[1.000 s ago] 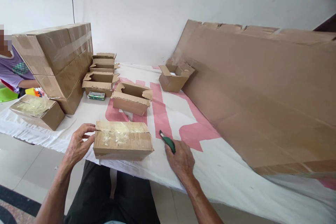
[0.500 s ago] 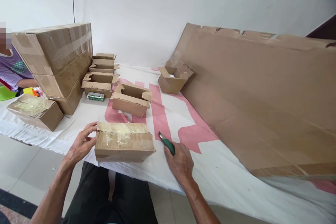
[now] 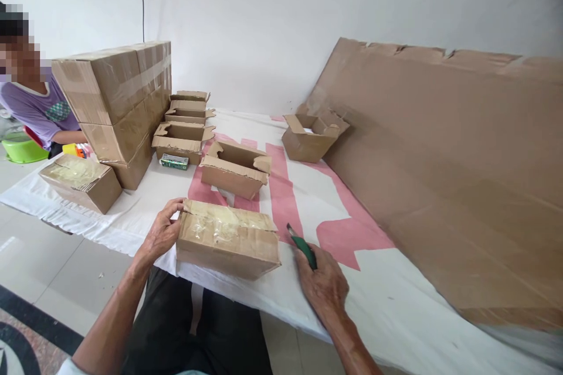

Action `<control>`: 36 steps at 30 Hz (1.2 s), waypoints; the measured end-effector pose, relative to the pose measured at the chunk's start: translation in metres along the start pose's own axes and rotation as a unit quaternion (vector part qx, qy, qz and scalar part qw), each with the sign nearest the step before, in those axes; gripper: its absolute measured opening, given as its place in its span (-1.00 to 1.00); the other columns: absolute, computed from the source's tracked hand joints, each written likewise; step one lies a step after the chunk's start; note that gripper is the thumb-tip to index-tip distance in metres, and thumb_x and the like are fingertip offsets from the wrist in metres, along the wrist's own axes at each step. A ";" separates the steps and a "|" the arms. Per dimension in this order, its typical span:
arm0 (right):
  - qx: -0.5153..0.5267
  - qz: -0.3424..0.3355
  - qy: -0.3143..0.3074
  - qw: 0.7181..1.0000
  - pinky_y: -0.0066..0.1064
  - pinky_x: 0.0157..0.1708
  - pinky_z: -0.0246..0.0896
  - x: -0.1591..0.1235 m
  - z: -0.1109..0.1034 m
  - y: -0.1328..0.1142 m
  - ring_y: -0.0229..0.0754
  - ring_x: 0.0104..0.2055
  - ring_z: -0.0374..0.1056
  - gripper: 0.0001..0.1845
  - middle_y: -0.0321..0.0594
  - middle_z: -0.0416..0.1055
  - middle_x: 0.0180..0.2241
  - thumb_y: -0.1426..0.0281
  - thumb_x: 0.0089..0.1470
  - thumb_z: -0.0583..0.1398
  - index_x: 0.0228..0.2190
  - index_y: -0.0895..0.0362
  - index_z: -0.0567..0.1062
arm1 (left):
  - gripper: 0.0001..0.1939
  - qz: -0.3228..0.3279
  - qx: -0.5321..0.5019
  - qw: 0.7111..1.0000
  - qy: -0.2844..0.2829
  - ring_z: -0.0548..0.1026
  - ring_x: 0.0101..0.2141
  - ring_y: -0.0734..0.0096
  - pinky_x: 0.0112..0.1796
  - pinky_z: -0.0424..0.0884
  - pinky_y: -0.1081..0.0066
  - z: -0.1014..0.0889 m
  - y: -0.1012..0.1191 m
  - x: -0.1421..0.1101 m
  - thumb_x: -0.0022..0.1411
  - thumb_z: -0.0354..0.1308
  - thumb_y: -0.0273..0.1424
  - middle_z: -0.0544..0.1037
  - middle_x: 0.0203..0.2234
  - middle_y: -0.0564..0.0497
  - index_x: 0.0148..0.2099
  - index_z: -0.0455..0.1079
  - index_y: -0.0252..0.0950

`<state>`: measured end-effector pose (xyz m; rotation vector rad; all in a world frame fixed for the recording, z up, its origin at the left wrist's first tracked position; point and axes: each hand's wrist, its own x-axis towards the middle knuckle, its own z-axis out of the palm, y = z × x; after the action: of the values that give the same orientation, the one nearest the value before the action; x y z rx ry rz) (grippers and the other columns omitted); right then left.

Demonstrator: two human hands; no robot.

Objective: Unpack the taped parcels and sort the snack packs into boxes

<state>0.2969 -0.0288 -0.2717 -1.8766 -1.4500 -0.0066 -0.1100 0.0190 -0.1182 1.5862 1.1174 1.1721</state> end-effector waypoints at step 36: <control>0.267 -0.105 -0.309 0.907 -0.31 -0.23 0.41 0.064 -0.122 -0.195 -0.12 -0.25 0.48 -0.70 -0.24 0.61 -0.22 0.16 0.38 0.20 -0.03 0.04 0.62 | -0.56 0.013 0.052 0.998 -0.038 0.34 0.46 -0.13 0.23 0.54 0.14 -0.027 0.008 -0.018 0.21 0.41 -0.31 0.37 0.47 -0.17 0.15 0.67 -0.12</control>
<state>0.2092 -0.0286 -0.0500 -1.3044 -1.8231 0.8673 -0.1384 0.0030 -0.1091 1.7152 1.1270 1.0769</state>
